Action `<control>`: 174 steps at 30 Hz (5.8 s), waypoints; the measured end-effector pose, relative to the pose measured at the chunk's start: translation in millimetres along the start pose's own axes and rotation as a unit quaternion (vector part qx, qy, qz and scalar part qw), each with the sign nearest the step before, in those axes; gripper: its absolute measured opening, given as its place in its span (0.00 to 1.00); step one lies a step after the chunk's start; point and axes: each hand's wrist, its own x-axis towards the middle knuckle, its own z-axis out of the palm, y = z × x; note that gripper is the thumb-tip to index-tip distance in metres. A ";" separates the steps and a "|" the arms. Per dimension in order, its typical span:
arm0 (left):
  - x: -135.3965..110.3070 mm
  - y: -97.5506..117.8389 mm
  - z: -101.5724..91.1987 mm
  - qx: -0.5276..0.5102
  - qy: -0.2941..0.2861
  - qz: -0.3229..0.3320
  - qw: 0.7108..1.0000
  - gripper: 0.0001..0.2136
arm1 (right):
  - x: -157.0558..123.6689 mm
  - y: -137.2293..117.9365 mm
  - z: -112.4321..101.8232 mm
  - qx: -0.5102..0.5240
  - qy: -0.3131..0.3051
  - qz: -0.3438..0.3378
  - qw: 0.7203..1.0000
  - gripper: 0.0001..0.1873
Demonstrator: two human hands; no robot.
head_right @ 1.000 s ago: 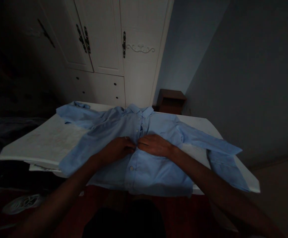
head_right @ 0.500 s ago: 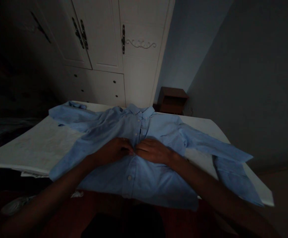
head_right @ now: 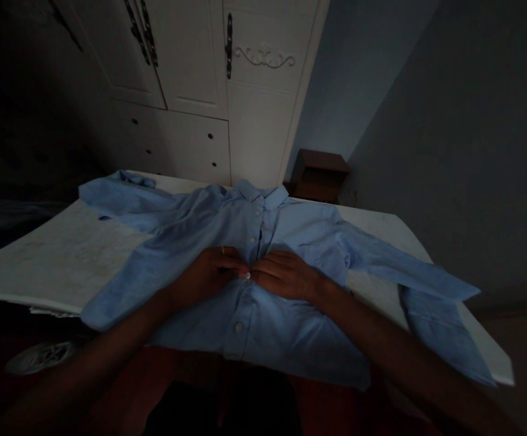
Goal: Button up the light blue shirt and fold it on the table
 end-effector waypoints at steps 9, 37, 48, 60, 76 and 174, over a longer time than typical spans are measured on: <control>-1.9 0.1 2.6 0.005 0.001 -0.011 1.000 0.08 | -4.2 0.6 -0.5 -0.029 0.029 0.024 0.999 0.04; -35.9 36.5 64.1 0.257 0.207 -0.112 0.937 0.25 | -3.6 7.2 4.1 0.031 0.012 -0.001 0.999 0.07; -40.2 37.3 67.2 0.236 0.243 -0.123 0.933 0.19 | -2.7 5.9 4.5 0.074 0.001 0.024 0.997 0.10; -39.8 38.7 66.7 0.174 0.257 -0.142 0.940 0.14 | -4.7 6.5 5.7 0.103 -0.044 0.038 0.993 0.15; -40.8 36.5 71.1 0.196 0.271 -0.109 0.936 0.12 | 0.1 3.9 -3.1 0.102 -0.023 0.017 0.994 0.15; -33.4 44.4 54.3 -0.093 0.383 -0.200 0.897 0.09 | -1.8 -14.5 2.5 0.191 0.030 0.181 0.964 0.11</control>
